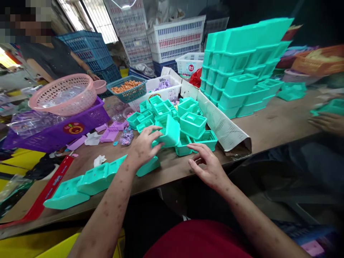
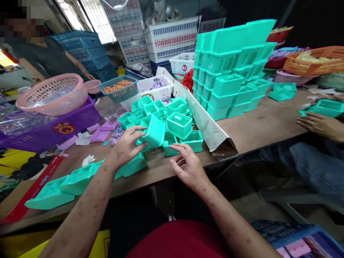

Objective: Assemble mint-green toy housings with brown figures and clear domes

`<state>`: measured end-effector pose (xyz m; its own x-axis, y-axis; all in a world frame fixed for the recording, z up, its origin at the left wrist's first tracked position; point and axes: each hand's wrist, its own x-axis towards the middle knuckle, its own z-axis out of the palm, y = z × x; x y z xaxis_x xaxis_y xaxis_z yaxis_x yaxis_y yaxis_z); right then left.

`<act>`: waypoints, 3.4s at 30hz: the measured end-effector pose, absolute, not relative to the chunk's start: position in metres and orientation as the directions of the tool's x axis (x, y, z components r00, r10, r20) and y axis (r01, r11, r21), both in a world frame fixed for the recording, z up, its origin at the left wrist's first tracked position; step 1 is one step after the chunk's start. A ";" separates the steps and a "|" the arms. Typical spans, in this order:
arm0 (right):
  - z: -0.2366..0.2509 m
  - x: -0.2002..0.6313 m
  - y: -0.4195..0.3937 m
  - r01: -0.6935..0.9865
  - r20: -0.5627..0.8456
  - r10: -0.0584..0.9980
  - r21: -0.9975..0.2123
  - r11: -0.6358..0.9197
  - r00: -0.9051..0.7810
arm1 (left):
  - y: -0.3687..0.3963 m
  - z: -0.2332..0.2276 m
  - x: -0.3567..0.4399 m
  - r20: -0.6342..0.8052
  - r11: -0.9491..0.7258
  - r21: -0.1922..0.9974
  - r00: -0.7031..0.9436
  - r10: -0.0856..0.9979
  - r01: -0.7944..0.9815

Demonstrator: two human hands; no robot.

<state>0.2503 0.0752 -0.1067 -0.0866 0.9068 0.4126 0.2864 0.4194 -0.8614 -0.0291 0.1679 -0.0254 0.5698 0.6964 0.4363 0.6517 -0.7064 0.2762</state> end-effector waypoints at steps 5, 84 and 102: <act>-0.110 0.236 0.074 0.220 0.422 0.895 -0.868 0.445 -0.145 | 0.114 -0.014 -0.015 0.416 -0.688 0.363 0.552 0.723 0.628; -0.092 0.269 0.112 0.695 0.536 0.840 -0.636 0.336 0.083 | 0.080 -0.066 -0.020 0.287 -0.620 0.107 0.572 0.768 0.778; -0.098 0.296 0.125 0.639 0.382 0.921 -0.727 0.251 0.073 | 0.141 -0.010 0.066 0.384 -0.730 0.049 0.662 0.644 0.682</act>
